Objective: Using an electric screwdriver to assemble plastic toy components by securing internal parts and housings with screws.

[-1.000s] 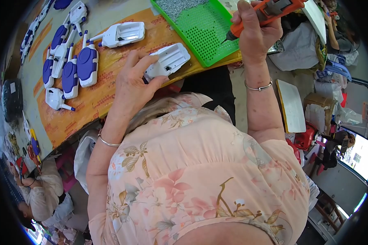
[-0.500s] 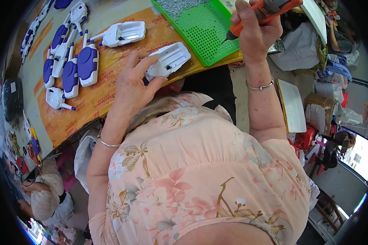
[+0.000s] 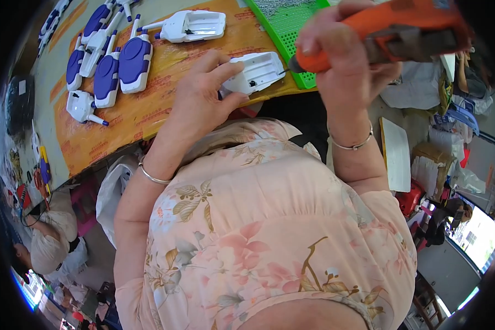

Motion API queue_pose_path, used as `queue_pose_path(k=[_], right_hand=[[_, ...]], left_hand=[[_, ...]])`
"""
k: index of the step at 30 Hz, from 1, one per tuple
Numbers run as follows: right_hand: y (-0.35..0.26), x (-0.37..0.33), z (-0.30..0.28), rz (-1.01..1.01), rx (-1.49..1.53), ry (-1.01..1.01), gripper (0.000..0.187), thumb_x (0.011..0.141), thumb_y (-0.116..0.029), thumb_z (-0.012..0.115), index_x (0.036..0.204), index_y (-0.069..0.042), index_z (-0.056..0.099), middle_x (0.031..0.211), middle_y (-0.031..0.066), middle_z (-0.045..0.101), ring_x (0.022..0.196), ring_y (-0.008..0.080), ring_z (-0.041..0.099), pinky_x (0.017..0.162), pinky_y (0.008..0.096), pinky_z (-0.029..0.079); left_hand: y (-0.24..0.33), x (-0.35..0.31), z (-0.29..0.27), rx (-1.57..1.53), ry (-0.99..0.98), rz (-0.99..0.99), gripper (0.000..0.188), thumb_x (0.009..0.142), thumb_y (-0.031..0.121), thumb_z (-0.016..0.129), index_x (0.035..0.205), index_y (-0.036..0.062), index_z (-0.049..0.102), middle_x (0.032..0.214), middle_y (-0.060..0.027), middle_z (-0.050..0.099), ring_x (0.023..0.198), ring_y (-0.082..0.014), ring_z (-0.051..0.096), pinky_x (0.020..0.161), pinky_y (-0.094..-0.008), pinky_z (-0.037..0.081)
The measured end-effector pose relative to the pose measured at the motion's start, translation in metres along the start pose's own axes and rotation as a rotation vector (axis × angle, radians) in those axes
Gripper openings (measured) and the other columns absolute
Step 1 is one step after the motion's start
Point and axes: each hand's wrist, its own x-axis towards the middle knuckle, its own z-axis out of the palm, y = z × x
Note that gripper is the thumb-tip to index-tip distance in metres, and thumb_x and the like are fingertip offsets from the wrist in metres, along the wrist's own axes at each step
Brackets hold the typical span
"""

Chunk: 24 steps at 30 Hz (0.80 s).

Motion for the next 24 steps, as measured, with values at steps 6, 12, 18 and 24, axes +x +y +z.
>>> queue_pose_path(k=[6, 12, 18, 24], right_hand=[[0.054, 0.014, 0.02, -0.555, 0.686, -0.413, 0.043, 0.081, -0.004, 0.084, 0.111, -0.002, 0.053, 0.083, 0.0033, 0.063, 0.072, 0.0086, 0.06, 0.068, 0.0237, 0.049], [0.037, -0.003, 0.001, 0.054, 0.305, -0.294, 0.026, 0.088, 0.002, 0.073, 0.109, 0.003, 0.058, 0.079, 0.0094, 0.065, 0.065, 0.0172, 0.064, 0.061, 0.0315, 0.053], [0.044, -0.005, 0.0, 0.047, 0.262, -0.292, 0.027, 0.088, 0.003, 0.071, 0.11, 0.004, 0.056, 0.082, 0.0112, 0.065, 0.065, 0.0178, 0.062, 0.06, 0.0334, 0.053], [0.045, -0.007, 0.003, 0.027, 0.207, -0.283, 0.023, 0.089, 0.002, 0.072, 0.107, 0.004, 0.057, 0.081, 0.0113, 0.065, 0.062, 0.0172, 0.062, 0.057, 0.0326, 0.052]], left_hand=[[0.001, 0.002, 0.001, -0.007, -0.029, 0.022, 0.043, 0.069, 0.006, 0.085, 0.11, 0.0027, 0.07, 0.104, -0.0122, 0.063, 0.092, -0.0332, 0.065, 0.078, -0.0413, 0.054], [-0.001, 0.001, 0.002, -0.029, -0.024, 0.03, 0.043, 0.069, 0.006, 0.084, 0.11, 0.0029, 0.07, 0.103, -0.0125, 0.062, 0.097, -0.034, 0.064, 0.08, -0.0423, 0.054], [-0.001, 0.002, 0.003, -0.028, -0.021, 0.042, 0.043, 0.069, 0.005, 0.084, 0.109, 0.0028, 0.07, 0.104, -0.0126, 0.062, 0.098, -0.0342, 0.064, 0.082, -0.0425, 0.054], [-0.001, 0.002, 0.003, -0.025, -0.025, 0.038, 0.042, 0.069, 0.005, 0.084, 0.109, 0.0027, 0.07, 0.103, -0.0127, 0.062, 0.099, -0.0341, 0.064, 0.083, -0.0426, 0.054]])
